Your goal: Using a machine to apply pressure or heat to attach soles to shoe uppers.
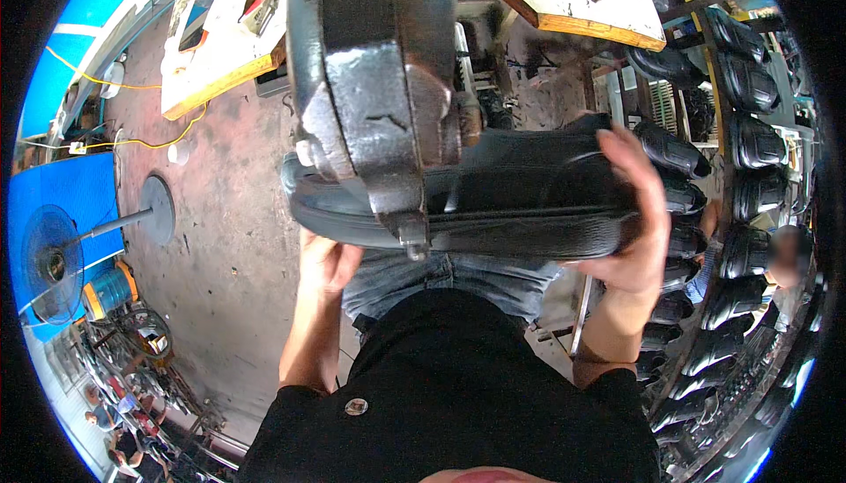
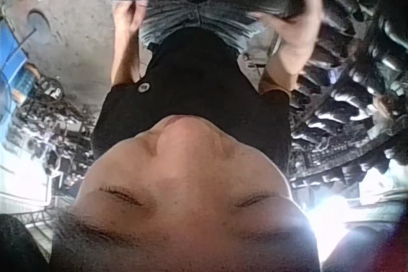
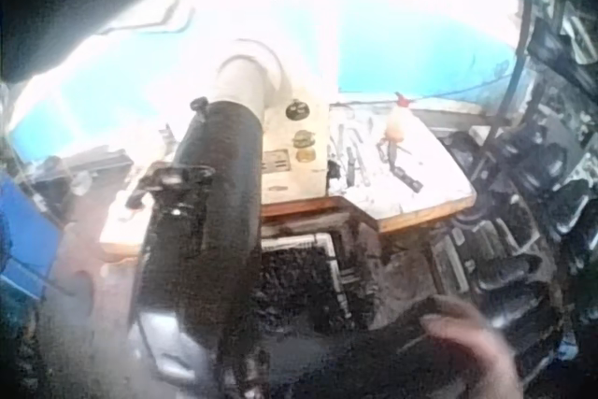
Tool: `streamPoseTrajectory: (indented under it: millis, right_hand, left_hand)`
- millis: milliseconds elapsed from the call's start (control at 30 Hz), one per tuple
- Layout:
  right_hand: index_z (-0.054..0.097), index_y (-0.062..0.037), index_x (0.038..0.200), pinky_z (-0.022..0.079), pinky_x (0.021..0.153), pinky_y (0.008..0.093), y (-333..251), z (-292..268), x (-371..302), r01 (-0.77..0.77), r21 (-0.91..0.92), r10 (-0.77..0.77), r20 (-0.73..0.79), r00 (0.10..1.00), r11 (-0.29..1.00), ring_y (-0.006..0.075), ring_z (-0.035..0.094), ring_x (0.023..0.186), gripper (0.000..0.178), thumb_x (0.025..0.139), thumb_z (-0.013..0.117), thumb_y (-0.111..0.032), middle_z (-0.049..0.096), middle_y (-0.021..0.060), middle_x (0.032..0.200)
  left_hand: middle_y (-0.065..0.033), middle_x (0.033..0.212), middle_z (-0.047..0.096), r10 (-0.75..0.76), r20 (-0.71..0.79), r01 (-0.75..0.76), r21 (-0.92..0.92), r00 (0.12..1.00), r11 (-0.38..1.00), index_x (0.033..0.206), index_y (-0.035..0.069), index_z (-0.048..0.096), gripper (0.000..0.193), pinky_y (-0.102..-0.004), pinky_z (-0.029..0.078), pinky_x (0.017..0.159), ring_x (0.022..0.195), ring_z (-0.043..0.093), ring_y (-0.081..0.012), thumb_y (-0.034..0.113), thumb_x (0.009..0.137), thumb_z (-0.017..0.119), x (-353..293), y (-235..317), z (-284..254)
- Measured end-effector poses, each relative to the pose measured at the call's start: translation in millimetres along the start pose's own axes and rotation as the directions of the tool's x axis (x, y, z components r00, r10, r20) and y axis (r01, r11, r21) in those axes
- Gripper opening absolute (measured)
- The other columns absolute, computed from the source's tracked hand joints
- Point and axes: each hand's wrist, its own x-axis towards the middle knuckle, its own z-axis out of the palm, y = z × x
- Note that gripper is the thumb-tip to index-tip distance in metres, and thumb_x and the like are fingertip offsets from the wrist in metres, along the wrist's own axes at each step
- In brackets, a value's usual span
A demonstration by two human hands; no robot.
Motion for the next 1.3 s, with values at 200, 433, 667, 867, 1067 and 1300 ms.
streamPoseTrajectory:
  millis: [200,433,667,867,1067,1300]
  right_hand:
    - [0.059,-0.0042,0.140,0.040,0.114,0.0468,-6.5,63.4,2.2,-0.060,0.160,0.056,0.030,0.998,0.985,0.0393,0.050,0.137,0.095,0.055,0.098,-0.019,0.056,0.0205,0.144]
    - [0.059,-0.0114,0.141,0.045,0.110,0.0459,-31.5,78.8,19.8,-0.072,0.092,0.056,0.169,0.984,0.993,0.0435,0.048,0.136,0.090,0.059,0.095,-0.011,0.047,0.0244,0.145]
    - [0.054,-0.0156,0.144,0.062,0.080,0.0414,-54.1,73.6,30.4,-0.003,-0.136,0.033,0.217,0.976,0.991,0.0313,0.070,0.095,0.088,0.066,0.093,-0.015,0.046,0.0185,0.141]
    - [0.046,-0.0122,0.150,0.053,0.098,0.0439,-16.0,87.3,2.4,0.029,0.041,-0.032,0.074,0.997,0.999,0.0320,0.061,0.116,0.104,0.062,0.098,-0.027,0.042,0.0193,0.148]
    - [0.020,-0.0020,0.163,0.037,0.116,0.0437,76.1,143.5,-81.8,-0.354,0.383,0.313,0.167,0.935,0.853,0.0375,0.046,0.138,0.122,0.069,0.095,-0.024,0.040,0.0229,0.156]
    - [0.021,0.0001,0.162,0.036,0.118,0.0426,73.7,116.0,-83.9,-0.262,0.113,0.195,0.413,0.889,0.958,0.0409,0.045,0.139,0.098,0.084,0.080,-0.014,0.045,0.0234,0.153]
  left_hand:
    - [-0.0122,0.134,0.062,0.461,-0.051,-0.380,0.491,0.886,0.784,0.146,0.005,0.048,0.063,-0.0435,0.050,0.106,0.122,0.062,-0.0262,0.017,0.090,0.075,-10.6,59.8,8.3]
    - [-0.0252,0.163,0.033,0.162,0.690,-0.531,0.666,0.706,-0.523,0.158,0.003,0.035,0.107,-0.0608,0.013,0.124,0.154,0.024,-0.0455,0.038,0.073,0.089,-16.2,77.4,124.1]
    - [-0.0206,0.133,0.059,-0.112,0.585,-0.594,0.774,0.803,-0.218,0.138,0.002,0.057,0.081,-0.0484,0.043,0.109,0.128,0.054,-0.0429,0.007,0.063,0.089,9.9,54.3,154.2]
    - [-0.0096,0.121,0.069,0.007,0.373,-0.359,0.885,0.928,0.298,0.132,0.000,0.059,0.070,-0.0367,0.055,0.093,0.108,0.068,-0.0208,0.002,0.070,0.092,5.9,27.0,126.1]
    - [-0.0104,0.119,0.068,0.078,0.308,-0.282,0.702,0.948,0.654,0.138,0.000,0.051,0.090,-0.0342,0.060,0.089,0.104,0.070,-0.0195,-0.004,0.061,0.097,2.6,5.5,102.3]
    - [-0.0105,0.117,0.068,0.132,0.081,-0.155,0.521,0.988,0.839,0.144,0.000,0.044,0.106,-0.0361,0.059,0.090,0.105,0.070,-0.0217,-0.002,0.054,0.099,-14.6,-6.7,58.0]
